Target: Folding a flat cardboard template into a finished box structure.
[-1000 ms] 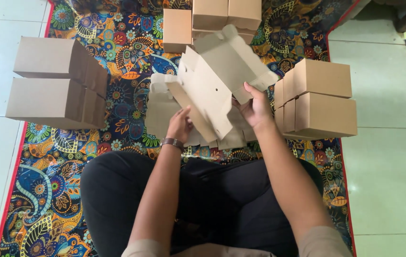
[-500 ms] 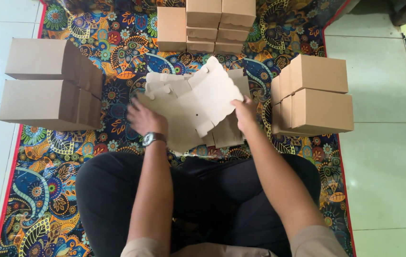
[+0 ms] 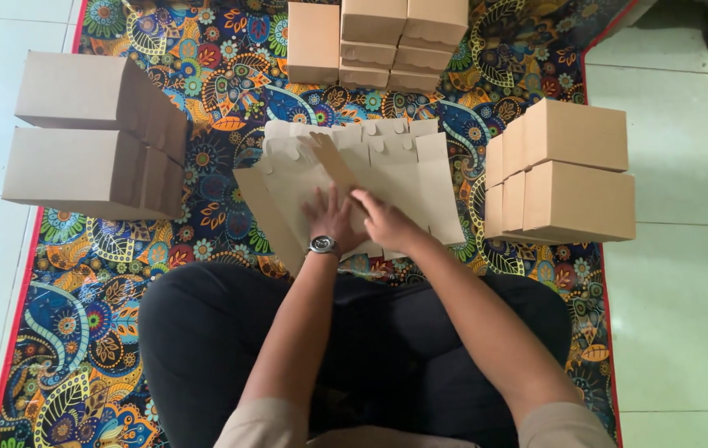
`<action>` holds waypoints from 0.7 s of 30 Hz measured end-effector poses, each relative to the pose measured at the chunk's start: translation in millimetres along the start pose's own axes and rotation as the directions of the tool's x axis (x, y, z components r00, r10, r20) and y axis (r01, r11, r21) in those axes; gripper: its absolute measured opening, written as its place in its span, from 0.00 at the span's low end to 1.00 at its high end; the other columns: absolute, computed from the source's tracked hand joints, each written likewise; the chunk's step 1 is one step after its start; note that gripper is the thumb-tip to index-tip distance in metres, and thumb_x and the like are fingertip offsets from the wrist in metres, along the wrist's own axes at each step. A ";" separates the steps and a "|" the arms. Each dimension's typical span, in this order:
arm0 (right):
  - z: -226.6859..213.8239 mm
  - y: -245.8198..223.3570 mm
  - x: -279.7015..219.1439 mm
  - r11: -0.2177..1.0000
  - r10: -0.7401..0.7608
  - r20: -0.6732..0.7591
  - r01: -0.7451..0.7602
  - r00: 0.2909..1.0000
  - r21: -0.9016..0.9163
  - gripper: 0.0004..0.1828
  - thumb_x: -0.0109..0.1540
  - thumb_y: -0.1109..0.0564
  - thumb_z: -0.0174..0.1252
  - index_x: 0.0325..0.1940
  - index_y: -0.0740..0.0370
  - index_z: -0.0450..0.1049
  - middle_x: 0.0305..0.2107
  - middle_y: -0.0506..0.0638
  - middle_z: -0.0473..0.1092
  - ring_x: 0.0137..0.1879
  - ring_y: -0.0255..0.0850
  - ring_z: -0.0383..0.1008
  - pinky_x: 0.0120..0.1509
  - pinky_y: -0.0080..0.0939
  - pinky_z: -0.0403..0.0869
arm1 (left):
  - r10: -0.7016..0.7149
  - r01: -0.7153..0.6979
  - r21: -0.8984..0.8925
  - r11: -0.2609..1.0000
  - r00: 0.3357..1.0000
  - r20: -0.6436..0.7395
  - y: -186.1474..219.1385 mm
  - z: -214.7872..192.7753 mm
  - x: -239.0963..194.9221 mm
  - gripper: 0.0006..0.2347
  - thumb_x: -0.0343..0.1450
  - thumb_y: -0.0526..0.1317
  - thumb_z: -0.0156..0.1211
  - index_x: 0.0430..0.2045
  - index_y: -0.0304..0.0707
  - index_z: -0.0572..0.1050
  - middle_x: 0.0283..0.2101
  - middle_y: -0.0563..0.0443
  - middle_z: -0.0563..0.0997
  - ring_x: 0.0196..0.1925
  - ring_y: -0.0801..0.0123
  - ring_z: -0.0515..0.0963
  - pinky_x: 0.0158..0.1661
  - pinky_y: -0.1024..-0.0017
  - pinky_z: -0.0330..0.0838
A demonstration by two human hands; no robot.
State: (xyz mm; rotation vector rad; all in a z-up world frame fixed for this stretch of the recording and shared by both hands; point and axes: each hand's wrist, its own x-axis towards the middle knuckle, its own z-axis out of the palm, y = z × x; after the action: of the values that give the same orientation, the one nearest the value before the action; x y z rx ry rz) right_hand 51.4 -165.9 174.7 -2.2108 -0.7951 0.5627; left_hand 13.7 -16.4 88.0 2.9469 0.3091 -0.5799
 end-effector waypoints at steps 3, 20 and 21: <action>17.8 -0.5 4.3 0.968 -0.113 0.101 0.132 0.988 -0.213 0.32 0.65 0.66 0.47 0.74 0.58 0.54 0.62 0.68 0.67 0.65 0.61 0.70 0.69 0.63 0.71 | 0.022 -0.021 -0.036 0.999 1.000 0.021 -4.7 19.1 13.6 0.39 0.66 0.66 0.50 0.74 0.57 0.52 0.78 0.50 0.48 0.79 0.39 0.36 0.71 0.37 0.38; 48.6 -11.6 21.7 0.825 -0.005 0.299 0.173 0.954 -0.538 0.29 0.71 0.56 0.41 0.78 0.56 0.53 0.73 0.58 0.55 0.80 0.52 0.51 0.74 0.56 0.68 | -0.421 0.368 -0.467 0.804 0.907 -0.011 -64.4 33.2 22.2 0.38 0.67 0.37 0.62 0.74 0.31 0.49 0.77 0.27 0.43 0.78 0.31 0.40 0.71 0.34 0.39; 57.9 -4.3 23.1 0.825 -0.001 0.295 0.167 0.955 -0.540 0.29 0.71 0.56 0.41 0.78 0.56 0.53 0.73 0.58 0.55 0.80 0.52 0.51 0.74 0.56 0.68 | -0.416 0.363 -0.467 0.806 0.909 -0.011 -62.5 21.4 15.0 0.38 0.67 0.37 0.62 0.74 0.31 0.49 0.77 0.27 0.43 0.78 0.31 0.40 0.71 0.34 0.39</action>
State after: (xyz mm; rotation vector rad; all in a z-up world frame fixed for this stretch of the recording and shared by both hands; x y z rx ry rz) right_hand 32.1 -120.4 136.4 -2.6398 -1.3482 0.6749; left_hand 5.8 43.6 57.5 2.4614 0.9444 -0.3167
